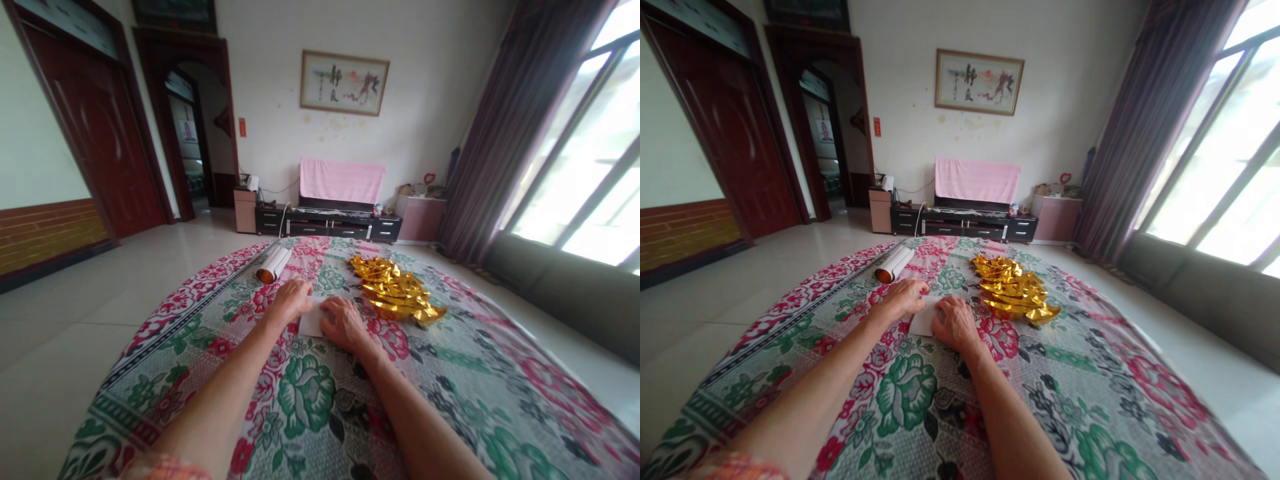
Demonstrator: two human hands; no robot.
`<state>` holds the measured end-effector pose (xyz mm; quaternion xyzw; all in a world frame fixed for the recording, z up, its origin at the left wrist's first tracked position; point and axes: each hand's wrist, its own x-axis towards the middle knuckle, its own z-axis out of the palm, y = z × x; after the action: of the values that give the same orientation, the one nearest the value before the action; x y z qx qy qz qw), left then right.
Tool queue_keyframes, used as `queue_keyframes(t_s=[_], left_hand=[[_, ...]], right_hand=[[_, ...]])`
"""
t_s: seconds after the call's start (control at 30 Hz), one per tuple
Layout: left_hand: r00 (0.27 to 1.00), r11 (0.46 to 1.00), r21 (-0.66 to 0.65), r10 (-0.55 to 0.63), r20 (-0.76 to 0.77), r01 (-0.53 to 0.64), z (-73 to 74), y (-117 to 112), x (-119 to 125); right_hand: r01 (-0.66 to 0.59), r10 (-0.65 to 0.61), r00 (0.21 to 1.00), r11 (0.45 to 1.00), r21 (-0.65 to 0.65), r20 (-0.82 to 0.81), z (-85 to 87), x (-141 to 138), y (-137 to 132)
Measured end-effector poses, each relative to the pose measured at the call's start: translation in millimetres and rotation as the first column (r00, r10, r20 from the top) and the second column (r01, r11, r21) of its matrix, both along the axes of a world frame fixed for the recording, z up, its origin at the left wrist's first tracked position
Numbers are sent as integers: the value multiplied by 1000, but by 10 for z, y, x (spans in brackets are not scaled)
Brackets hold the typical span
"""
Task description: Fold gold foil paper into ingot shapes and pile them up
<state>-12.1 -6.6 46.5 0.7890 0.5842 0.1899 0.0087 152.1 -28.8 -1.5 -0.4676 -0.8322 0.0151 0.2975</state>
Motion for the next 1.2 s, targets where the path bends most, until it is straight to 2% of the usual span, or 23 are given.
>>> queue_keyframes(t_s=[0.07, 0.17, 0.3, 0.4, 0.6, 0.87, 1.07, 1.13, 1.2], left_hand=[[997, 994, 90, -63, 39, 59, -52, 34, 49], [969, 974, 76, -219, 115, 211, -197, 95, 130], [963, 970, 71, -240, 122, 233, -372, 129, 152], [965, 975, 50, -221, 142, 216, -432, 150, 127], [959, 965, 9, -262, 104, 263, -451, 188, 139], [973, 979, -10, -203, 109, 205, -460, 199, 151], [983, 989, -17, -145, 109, 147, -431, 154, 187], [984, 989, -8, -149, 102, 151, -425, 133, 200], [983, 988, 4, -155, 97, 155, -428, 123, 208]], right_hand=[[3, -3, 1000, 1000, -2, -5, -10, 3, 8], [0, 0, 1000, 1000, -16, -14, -8, 5, 17], [-13, 12, 1000, 1000, -16, -23, 2, -2, 23], [-1, 1, 1000, 1000, 15, -15, -1, -12, 18], [-31, 29, 999, 997, 71, 29, 8, 5, -98], [-66, 61, 995, 996, 59, 77, 84, 53, -442], [-132, 131, 991, 990, 42, 31, 154, 23, -668], [-75, 78, 995, 996, 52, -55, 165, 27, -668], [85, -72, 983, 994, 65, -170, 162, 54, -622]])
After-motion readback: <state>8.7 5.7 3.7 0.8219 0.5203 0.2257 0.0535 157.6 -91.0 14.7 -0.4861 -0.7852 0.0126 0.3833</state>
